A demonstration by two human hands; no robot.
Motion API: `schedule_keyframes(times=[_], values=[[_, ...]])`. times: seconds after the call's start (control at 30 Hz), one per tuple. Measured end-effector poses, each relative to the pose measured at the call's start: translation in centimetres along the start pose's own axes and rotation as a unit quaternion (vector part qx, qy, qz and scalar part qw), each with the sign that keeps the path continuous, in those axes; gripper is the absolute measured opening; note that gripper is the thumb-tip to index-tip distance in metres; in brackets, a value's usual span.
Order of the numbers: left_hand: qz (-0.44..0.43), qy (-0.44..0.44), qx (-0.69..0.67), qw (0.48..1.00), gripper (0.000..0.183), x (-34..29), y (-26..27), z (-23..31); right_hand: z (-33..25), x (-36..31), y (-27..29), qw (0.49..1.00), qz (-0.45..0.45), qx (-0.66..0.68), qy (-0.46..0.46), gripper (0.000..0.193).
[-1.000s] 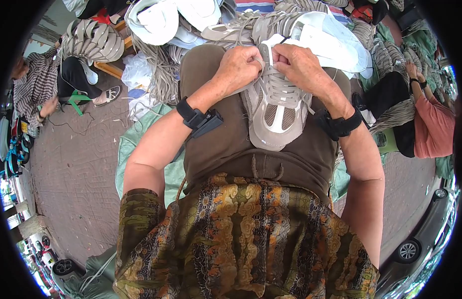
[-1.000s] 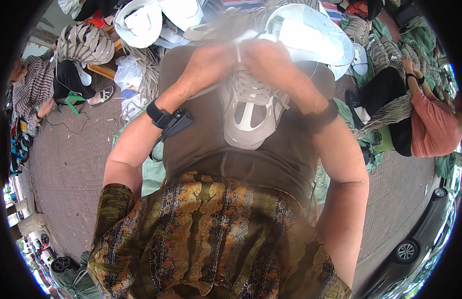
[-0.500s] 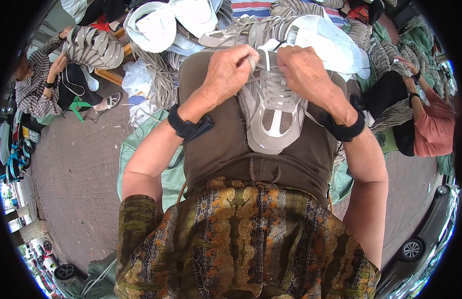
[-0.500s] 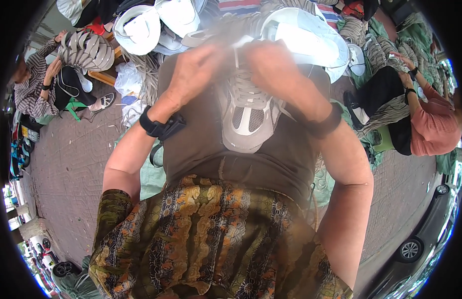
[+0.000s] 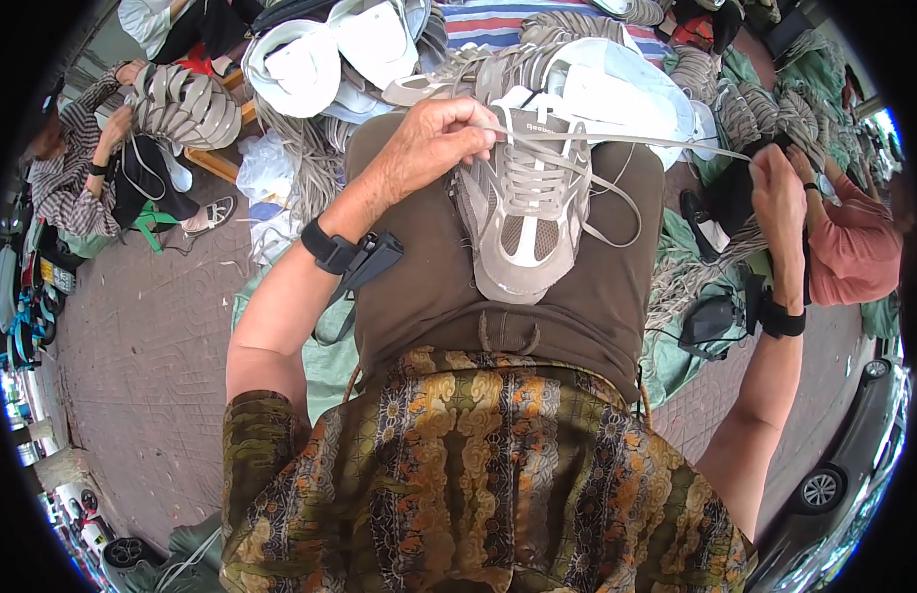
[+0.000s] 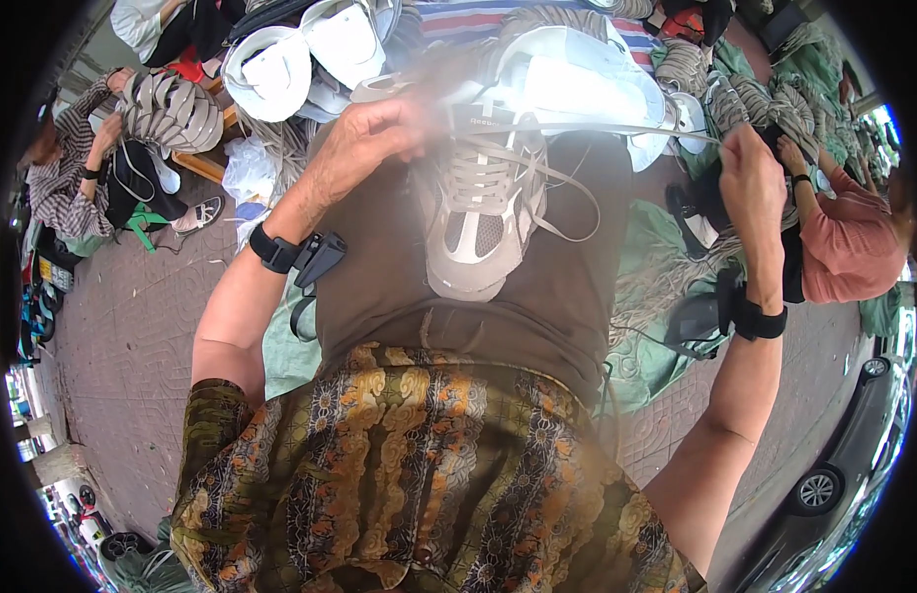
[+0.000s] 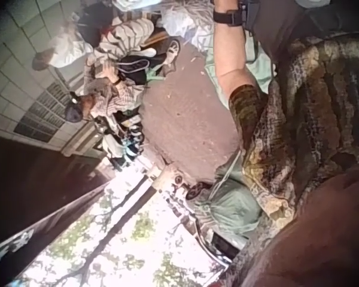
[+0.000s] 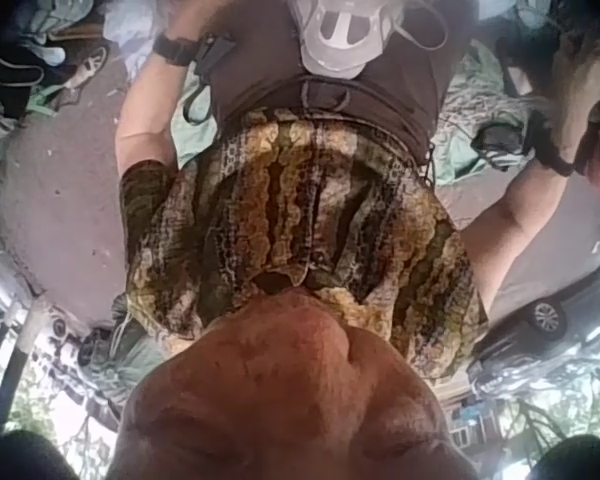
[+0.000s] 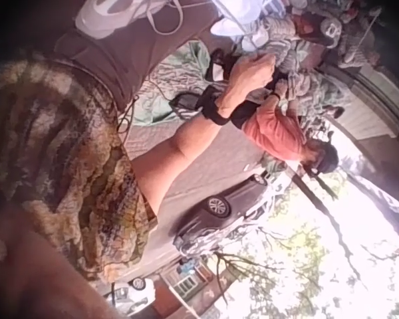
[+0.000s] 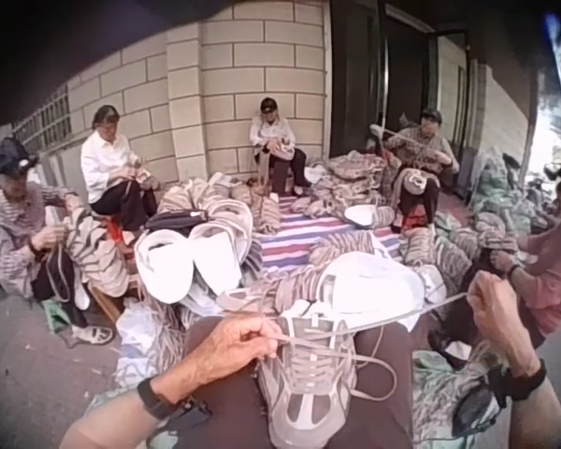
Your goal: Lacing a new pair of athletic shoes as part of a manufacturing process.
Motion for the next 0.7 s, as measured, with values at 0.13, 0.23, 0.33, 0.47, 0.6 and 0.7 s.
schedule_keyframes(times=[0.13, 0.23, 0.33, 0.47, 0.6, 0.7], values=[[-0.028, 0.024, -0.004, 0.999, 0.009, 0.6, -0.9, -1.0, 5.7, -1.6, -0.5, 0.999, 0.006, -0.033, -0.029, 0.004], [-0.031, 0.046, 0.016, 0.998, 0.008, 0.9, -1.2, -1.7, 7.9, -2.3, -1.6, 0.997, 0.012, -0.055, -0.06, 0.005], [-0.01, -0.005, 0.105, 0.994, 0.008, 1.0, -1.7, -1.2, 9.7, -2.5, -2.2, 0.994, 0.02, -0.064, -0.088, 0.006], [0.001, -0.025, 0.129, 0.991, 0.009, 1.1, -2.1, -1.0, 10.6, -2.9, -3.2, 0.991, 0.002, -0.074, -0.112, 0.007], [0.0, -0.019, 0.099, 0.995, 0.01, 2.0, -2.3, -1.7, 11.9, -2.8, -3.0, 0.987, 0.009, -0.096, -0.127, 0.007], [0.02, -0.063, 0.134, 0.989, 0.007, 2.2, -2.2, -0.8, 12.6, -2.2, -2.6, 0.987, 0.021, -0.106, -0.123, 0.007]])
Point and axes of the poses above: each hand's wrist, its own x-axis towards the middle knuckle, its own y-axis out of the back of the hand, z = x × y, the point moved 5 cm from there along x, towards the middle knuckle, and after that the axes turned 2 degrees about z, right-handed, at the moved point
